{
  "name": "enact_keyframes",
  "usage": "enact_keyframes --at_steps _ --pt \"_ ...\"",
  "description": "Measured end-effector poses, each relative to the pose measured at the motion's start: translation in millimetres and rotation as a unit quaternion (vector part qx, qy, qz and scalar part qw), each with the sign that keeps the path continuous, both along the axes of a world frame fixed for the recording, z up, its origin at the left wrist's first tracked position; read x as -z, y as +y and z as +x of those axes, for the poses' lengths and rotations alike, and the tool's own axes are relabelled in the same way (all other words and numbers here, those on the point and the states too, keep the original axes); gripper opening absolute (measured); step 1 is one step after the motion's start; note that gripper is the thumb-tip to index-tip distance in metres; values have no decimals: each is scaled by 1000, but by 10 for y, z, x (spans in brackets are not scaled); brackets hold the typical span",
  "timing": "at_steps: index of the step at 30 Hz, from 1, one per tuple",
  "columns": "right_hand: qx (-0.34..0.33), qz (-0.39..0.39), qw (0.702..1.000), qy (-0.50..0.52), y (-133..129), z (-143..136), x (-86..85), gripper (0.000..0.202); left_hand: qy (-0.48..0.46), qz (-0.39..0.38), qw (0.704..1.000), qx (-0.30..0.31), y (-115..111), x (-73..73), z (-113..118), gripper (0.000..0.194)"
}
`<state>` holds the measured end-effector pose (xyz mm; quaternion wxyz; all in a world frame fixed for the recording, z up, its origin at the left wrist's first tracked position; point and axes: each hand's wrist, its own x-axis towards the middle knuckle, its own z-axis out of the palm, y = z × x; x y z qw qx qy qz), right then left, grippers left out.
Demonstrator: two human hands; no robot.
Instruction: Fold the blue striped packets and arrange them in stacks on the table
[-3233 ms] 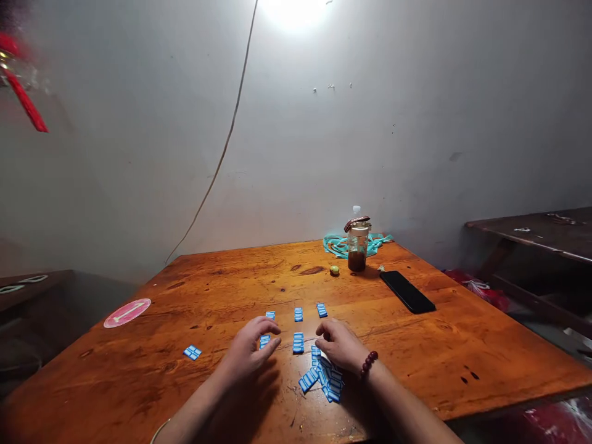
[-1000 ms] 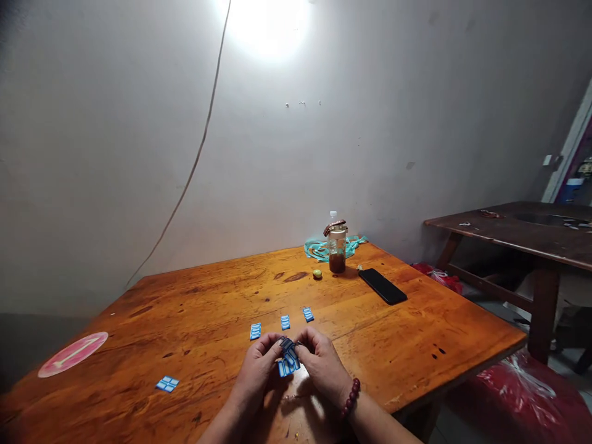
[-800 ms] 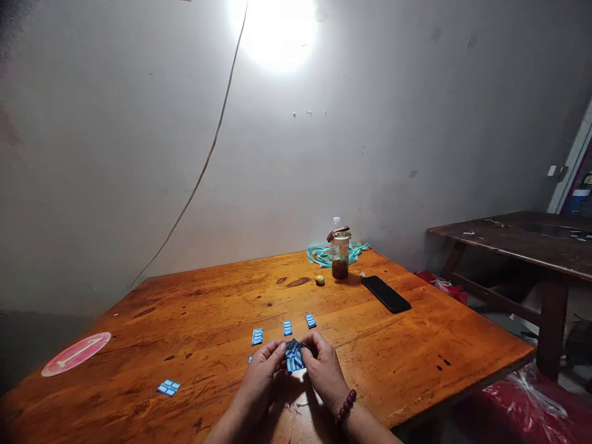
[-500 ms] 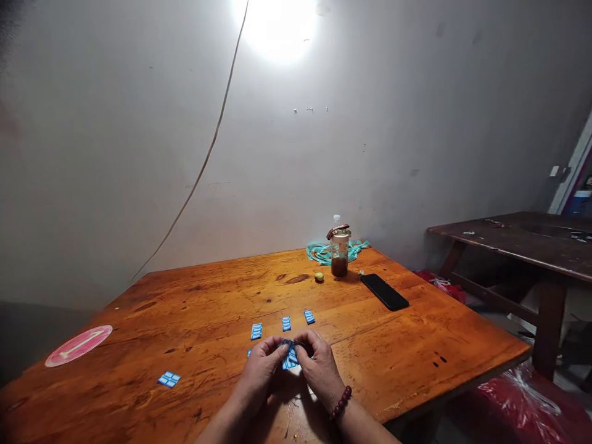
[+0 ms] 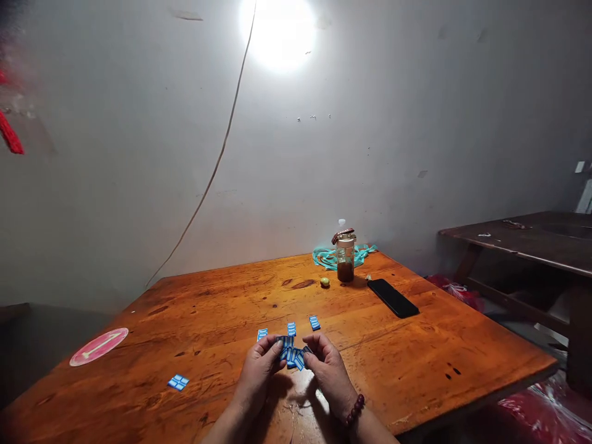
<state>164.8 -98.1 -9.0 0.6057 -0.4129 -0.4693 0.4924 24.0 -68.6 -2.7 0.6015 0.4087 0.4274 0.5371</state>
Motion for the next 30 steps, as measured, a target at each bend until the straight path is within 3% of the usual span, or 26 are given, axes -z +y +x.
enact_keyframes --at_steps 7,15,22,30 --pt "14 15 1000 0 18 -6 44 19 66 51 994 72 -33 37 30 23" --pt "63 28 996 -62 82 -32 136 16 53 55 988 134 -69 -23 43 29" --pt "75 56 987 -132 82 -64 125 9 60 61 991 106 -27 34 40 28" --pt "112 48 981 -148 85 -80 107 9 8 -9 993 118 -81 -23 86 28"
